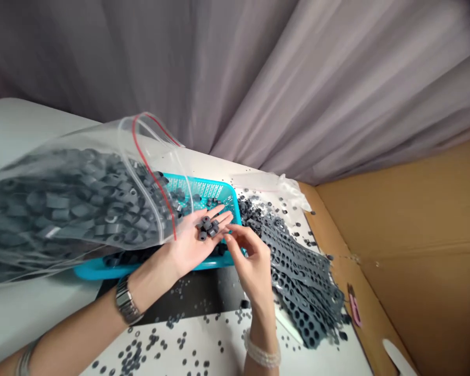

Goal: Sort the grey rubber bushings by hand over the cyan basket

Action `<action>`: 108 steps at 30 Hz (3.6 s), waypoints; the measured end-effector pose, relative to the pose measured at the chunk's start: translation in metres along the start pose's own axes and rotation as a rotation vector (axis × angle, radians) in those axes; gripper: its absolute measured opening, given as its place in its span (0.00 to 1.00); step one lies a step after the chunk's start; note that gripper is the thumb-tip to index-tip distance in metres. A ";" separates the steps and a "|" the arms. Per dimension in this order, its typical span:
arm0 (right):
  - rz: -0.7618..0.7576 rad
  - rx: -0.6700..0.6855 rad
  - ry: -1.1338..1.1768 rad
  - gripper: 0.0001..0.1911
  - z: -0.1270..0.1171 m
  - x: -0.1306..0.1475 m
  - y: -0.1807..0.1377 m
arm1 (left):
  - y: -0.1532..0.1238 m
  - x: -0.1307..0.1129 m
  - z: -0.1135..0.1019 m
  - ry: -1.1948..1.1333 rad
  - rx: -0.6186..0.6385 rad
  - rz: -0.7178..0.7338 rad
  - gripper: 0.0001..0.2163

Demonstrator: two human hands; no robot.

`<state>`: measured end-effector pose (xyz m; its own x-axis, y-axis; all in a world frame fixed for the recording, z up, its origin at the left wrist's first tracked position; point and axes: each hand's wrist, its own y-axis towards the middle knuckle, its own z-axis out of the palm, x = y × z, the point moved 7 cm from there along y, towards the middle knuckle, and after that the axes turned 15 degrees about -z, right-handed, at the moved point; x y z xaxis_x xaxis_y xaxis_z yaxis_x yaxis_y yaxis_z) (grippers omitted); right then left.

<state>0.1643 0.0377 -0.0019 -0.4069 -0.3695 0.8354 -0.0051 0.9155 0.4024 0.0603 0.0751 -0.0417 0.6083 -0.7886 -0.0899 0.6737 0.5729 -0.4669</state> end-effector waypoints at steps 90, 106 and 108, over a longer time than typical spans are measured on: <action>0.341 -0.298 0.746 0.21 0.002 -0.005 -0.010 | 0.004 0.007 -0.006 -0.035 -0.006 -0.072 0.20; 0.417 -0.361 1.158 0.19 0.011 -0.006 -0.013 | 0.002 0.006 -0.007 -0.024 -0.007 -0.086 0.19; 0.435 -0.362 1.191 0.17 0.012 -0.007 -0.013 | 0.003 0.006 -0.007 -0.015 0.003 -0.091 0.19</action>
<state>0.1560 0.0306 -0.0174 0.7356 -0.1410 0.6626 0.2396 0.9690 -0.0597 0.0634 0.0702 -0.0496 0.5508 -0.8340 -0.0342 0.7278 0.4999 -0.4696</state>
